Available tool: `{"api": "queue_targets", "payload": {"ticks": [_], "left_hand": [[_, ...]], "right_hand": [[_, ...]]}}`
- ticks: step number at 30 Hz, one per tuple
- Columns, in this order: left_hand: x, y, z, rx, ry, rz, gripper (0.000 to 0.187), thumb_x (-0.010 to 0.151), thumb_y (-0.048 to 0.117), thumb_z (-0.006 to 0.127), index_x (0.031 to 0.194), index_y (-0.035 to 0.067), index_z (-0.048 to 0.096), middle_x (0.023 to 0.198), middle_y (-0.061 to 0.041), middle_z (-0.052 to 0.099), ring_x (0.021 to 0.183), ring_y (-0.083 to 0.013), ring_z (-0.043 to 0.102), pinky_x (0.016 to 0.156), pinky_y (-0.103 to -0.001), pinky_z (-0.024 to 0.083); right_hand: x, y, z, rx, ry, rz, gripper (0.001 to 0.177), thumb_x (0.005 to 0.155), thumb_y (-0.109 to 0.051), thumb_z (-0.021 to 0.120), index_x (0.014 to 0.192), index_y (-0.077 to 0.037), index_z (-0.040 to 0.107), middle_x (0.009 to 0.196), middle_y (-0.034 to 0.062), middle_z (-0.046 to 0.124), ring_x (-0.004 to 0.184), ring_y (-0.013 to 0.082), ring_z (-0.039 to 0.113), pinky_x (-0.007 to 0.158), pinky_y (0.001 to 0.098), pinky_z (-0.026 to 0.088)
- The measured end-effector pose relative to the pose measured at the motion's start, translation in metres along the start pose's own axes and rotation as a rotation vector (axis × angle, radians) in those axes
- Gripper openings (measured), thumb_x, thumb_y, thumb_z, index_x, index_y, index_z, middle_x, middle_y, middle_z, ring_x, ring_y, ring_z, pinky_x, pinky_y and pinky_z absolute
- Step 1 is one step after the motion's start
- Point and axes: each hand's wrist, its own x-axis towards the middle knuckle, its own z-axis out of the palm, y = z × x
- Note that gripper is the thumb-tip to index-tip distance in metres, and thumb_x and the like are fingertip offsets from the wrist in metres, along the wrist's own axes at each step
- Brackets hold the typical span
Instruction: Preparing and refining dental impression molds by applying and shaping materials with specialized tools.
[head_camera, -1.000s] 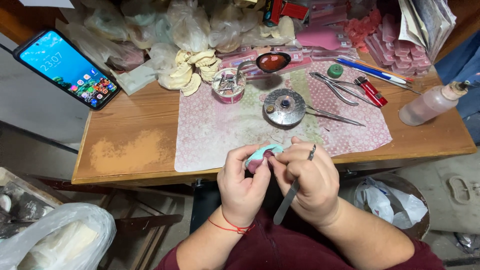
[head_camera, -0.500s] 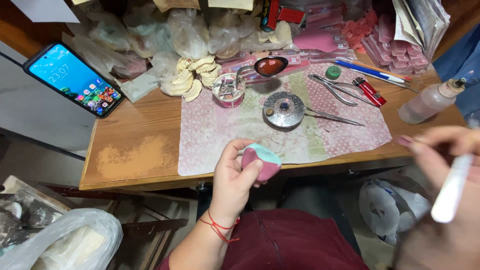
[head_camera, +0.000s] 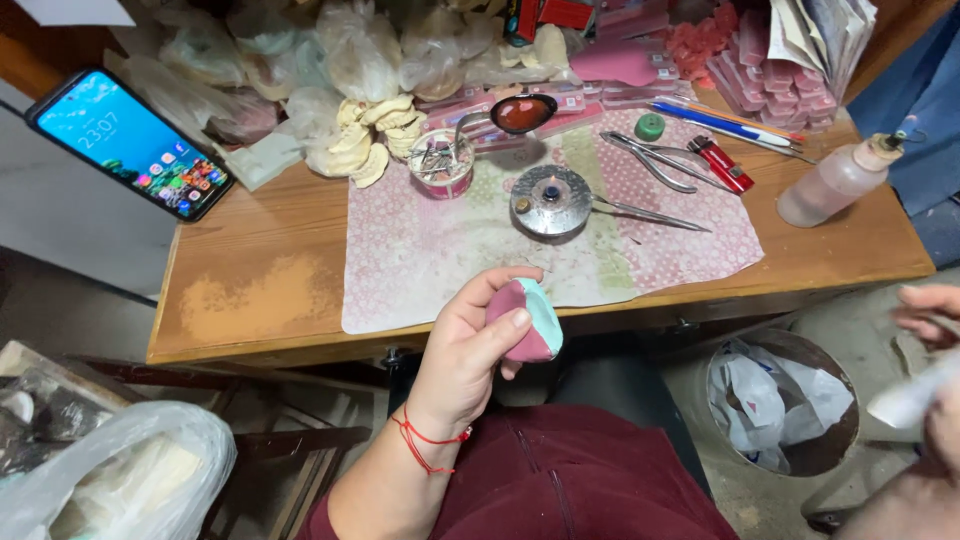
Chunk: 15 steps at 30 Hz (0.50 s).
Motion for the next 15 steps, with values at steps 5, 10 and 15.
{"api": "queue_targets", "payload": {"ticks": [5,10,15], "left_hand": [[-0.009,0.000,-0.003,-0.068,-0.002,-0.011,0.034,0.092,0.019,0.071,0.122,0.014,0.054,0.093,0.001,0.062,0.064,-0.0046,0.059,0.039,-0.017,0.034],[-0.009,0.005,-0.011,-0.095,-0.062,-0.003,0.030,0.094,0.017,0.070,0.118,0.016,0.051,0.085,0.002,0.060,0.060,-0.0036,0.055,0.042,-0.017,0.033],[0.010,0.017,-0.032,0.507,0.014,0.128,0.035,0.093,0.021,0.070,0.124,0.007,0.066,0.109,-0.003,0.075,0.093,-0.0085,0.066,0.086,-0.023,0.053]], "right_hand": [[0.011,-0.035,0.043,0.540,-0.025,0.043,0.033,0.099,0.001,0.040,0.129,-0.008,0.032,0.134,0.0238,0.047,0.124,0.0373,0.057,0.116,0.0555,0.058],[0.036,-0.079,0.087,0.722,-0.143,0.033,0.027,0.102,0.008,0.047,0.111,-0.016,0.037,0.111,0.0161,0.056,0.071,0.0290,0.070,0.077,0.0467,0.068],[0.075,-0.071,0.124,-0.303,-0.331,-0.460,0.028,0.095,-0.016,0.066,0.112,-0.004,0.048,0.106,0.0158,0.062,0.091,0.0336,0.066,0.079,0.0440,0.052]]}}
